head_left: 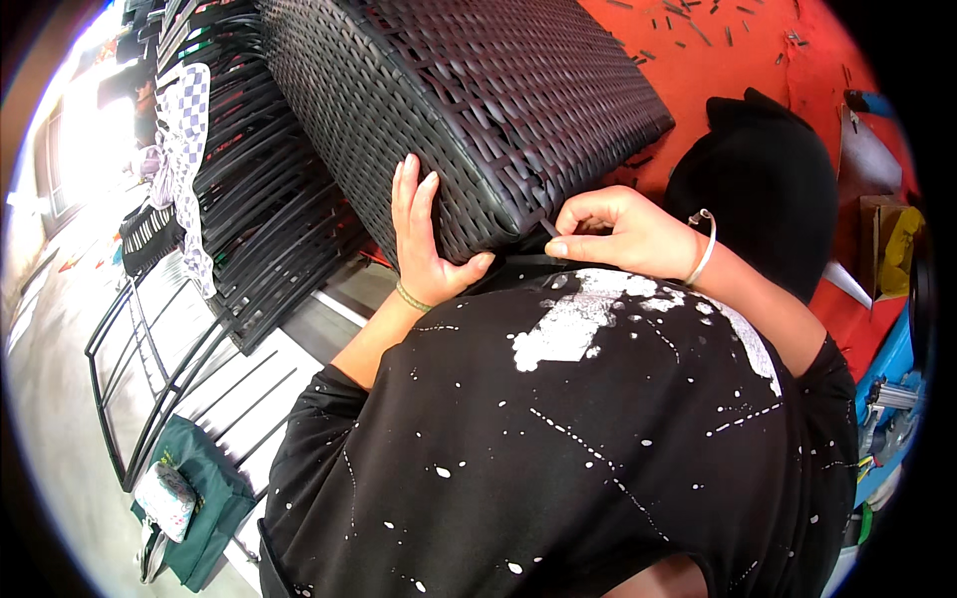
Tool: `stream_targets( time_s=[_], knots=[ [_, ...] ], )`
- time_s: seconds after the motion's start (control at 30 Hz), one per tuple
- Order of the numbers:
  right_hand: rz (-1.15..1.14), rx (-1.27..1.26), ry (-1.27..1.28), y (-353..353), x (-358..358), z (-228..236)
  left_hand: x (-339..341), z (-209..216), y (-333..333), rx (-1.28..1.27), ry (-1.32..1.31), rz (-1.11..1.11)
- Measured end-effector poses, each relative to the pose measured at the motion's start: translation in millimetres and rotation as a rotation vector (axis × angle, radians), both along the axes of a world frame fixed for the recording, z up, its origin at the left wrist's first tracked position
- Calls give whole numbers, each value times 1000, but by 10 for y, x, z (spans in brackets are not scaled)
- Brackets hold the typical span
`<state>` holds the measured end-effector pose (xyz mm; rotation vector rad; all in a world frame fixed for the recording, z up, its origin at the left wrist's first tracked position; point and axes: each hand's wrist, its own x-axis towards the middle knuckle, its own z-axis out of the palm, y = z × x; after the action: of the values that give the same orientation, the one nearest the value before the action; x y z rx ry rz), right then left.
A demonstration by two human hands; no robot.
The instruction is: The person uses a pair of scissors to trim excess woven material from the rim of a black basket. They then smooth the edges with their hands and inspect the basket's weave and structure.
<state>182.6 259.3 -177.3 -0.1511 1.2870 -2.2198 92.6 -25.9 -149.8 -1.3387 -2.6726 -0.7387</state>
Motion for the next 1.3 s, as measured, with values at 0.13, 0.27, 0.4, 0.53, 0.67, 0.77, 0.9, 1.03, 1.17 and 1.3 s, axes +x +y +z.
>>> stream_targets(
  time_s=[0.13,0.27,0.4,0.53,0.67,0.77,0.9,1.03,1.17,1.3],
  knots=[
    [-36,5,25,-37,15,-40,23,-10,-4,0,4,7],
    [-43,115,74,-4,1,11,5,-3,8,-11,13,-4],
    [-163,393,299,192,-45,274,16,-1,-2,-12,21,10],
    [183,-400,572,621,-98,825,18,9,-2,-3,22,12],
    [398,-925,978,790,60,1109,89,-3,-84,-12,25,45],
    [199,-899,819,877,350,1326,21,10,12,-1,16,26],
    [284,-937,794,902,530,1347,31,21,17,1,21,32],
    [411,-952,877,942,474,1339,49,28,-6,-5,21,34],
    [357,-967,823,983,588,1353,29,41,25,-7,20,33],
    [324,-918,890,875,389,1416,57,-5,24,0,15,23]
  ],
)
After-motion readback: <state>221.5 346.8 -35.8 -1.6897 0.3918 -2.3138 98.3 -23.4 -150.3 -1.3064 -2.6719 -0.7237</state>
